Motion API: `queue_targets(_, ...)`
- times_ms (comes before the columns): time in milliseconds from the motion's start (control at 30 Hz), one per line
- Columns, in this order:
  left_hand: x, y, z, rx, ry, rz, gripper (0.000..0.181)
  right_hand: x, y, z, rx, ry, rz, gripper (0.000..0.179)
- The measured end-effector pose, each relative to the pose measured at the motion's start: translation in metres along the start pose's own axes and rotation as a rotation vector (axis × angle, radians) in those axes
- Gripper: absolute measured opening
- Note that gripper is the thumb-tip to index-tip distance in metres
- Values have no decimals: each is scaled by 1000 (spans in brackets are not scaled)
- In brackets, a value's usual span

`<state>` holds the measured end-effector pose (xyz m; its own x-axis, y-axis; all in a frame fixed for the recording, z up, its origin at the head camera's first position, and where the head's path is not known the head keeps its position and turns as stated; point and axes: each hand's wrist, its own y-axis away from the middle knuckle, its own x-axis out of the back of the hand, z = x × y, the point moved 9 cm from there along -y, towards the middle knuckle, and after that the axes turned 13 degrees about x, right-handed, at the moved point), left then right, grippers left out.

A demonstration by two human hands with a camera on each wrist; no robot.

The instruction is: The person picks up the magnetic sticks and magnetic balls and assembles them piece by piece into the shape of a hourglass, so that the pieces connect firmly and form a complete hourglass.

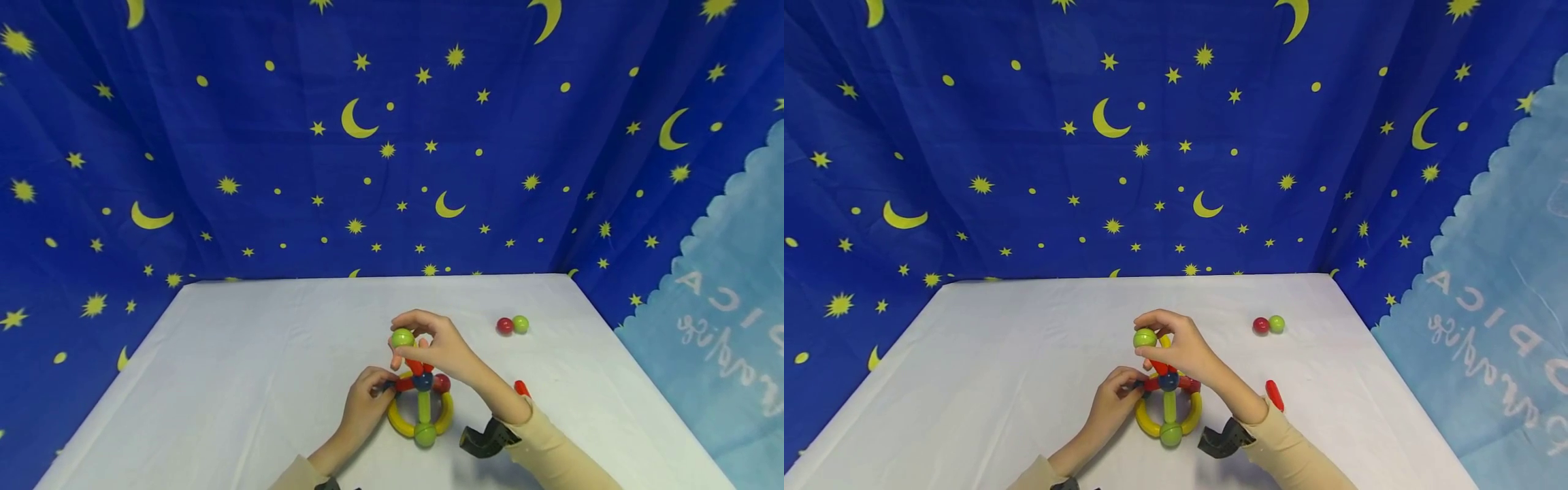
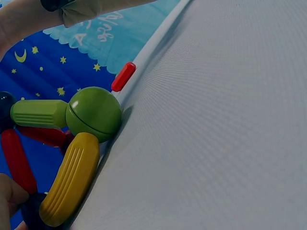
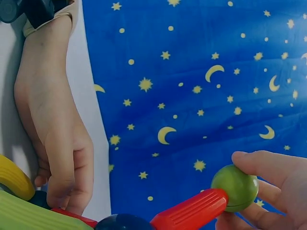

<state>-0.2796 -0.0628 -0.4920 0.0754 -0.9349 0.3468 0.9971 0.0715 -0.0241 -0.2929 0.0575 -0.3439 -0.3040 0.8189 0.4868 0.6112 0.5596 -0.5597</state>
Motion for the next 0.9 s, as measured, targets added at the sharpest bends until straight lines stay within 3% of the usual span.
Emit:
queue_targets(367,-1,-1,-1,22,6,-6,14,3,0,3,-1,12,-9,33)
queue_targets(500,-2,0,-1,27,6,-10,14,13,1,5,2,12,29,27)
queue_targets(633,-3,0,-1,29,8,-9,15,38,9,23,-55,44,128,22)
queue_targets(900,-2,0,-1,18,-8,-1,16,110,50,96,-280,330,346,24)
